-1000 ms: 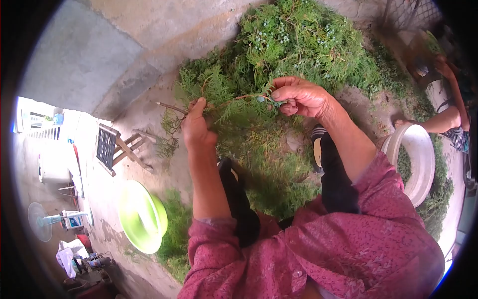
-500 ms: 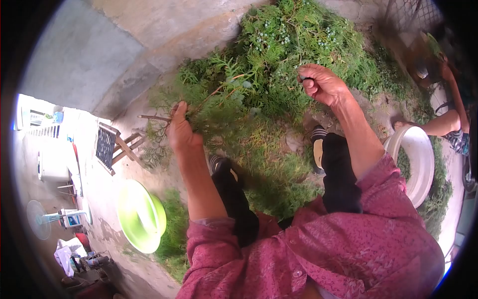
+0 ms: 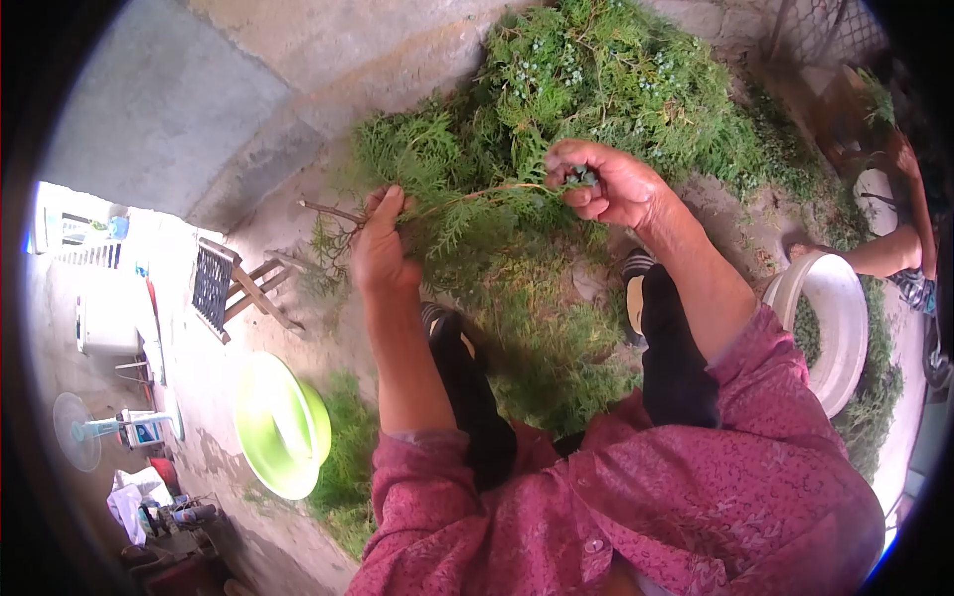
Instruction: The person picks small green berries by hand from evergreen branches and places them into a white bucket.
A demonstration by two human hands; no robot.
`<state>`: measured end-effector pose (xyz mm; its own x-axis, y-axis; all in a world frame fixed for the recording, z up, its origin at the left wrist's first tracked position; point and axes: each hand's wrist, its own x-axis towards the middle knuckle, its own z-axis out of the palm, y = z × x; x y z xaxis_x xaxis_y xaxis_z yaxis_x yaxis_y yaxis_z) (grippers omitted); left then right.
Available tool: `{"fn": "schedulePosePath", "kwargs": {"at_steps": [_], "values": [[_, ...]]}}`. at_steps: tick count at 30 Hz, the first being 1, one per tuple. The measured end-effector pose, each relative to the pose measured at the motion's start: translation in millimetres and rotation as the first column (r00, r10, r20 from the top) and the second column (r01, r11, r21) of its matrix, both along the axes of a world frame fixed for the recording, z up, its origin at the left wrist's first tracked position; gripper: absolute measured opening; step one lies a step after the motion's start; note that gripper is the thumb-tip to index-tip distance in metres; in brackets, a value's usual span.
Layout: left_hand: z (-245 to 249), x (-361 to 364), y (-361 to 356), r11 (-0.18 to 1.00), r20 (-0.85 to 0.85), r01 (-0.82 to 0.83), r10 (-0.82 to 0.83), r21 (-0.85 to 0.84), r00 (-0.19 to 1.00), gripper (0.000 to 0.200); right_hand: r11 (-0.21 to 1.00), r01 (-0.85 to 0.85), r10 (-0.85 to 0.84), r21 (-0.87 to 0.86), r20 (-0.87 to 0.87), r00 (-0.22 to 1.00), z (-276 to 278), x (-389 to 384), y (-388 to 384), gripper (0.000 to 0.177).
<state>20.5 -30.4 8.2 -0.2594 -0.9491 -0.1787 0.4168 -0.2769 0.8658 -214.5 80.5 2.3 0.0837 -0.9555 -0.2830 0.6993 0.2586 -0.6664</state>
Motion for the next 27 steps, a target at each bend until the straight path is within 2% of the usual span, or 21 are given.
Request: {"fn": "schedulePosePath", "kwargs": {"at_steps": [1,4,5,8,10,14,17,20,24,27], "values": [[0,-1,1,1.0,0.007,-0.012,0.012,-0.021,1.0,0.011,0.999,0.009,-0.004,0.041,-0.124,0.992,6,7,3,0.017],[2,-6,5,1.0,0.025,0.001,-0.001,-0.001,1.0,0.011,0.998,-0.062,0.063,0.012,-0.208,0.976,8,22,6,0.025],[0,-7,6,1.0,0.027,-0.004,0.003,0.006,1.0,0.011,0.99,-0.134,0.126,-0.037,-0.155,0.98,3,21,7,0.031],[-3,-9,5,1.0,0.074,-0.029,0.029,0.0,0.997,0.013,0.975,-0.203,0.193,-0.085,-0.119,0.974,3,23,8,0.029],[-8,-8,4,0.999,0.079,-0.018,0.021,-0.043,0.997,0.014,0.976,-0.197,0.184,-0.098,-0.124,0.975,6,23,10,0.03],[-2,-9,7,0.999,0.137,-0.037,0.038,-0.014,0.99,0.014,0.981,-0.172,0.157,-0.095,-0.151,0.976,9,23,12,0.031],[-3,-9,7,0.999,0.144,-0.047,0.048,-0.006,0.988,0.014,0.968,-0.213,0.195,-0.131,-0.138,0.971,6,22,11,0.031],[-9,-11,4,0.996,0.137,-0.078,0.083,-0.038,0.987,0.015,0.973,-0.199,0.179,-0.114,-0.163,0.97,8,24,12,0.03],[0,-14,14,0.999,0.175,-0.036,0.041,-0.033,0.984,0.012,0.984,-0.161,0.146,-0.07,-0.183,0.972,19,29,14,0.027],[-2,-11,10,0.999,0.159,0.0,0.006,-0.038,0.987,0.008,0.982,-0.186,0.16,-0.018,-0.429,0.889,21,30,13,0.017]]}}
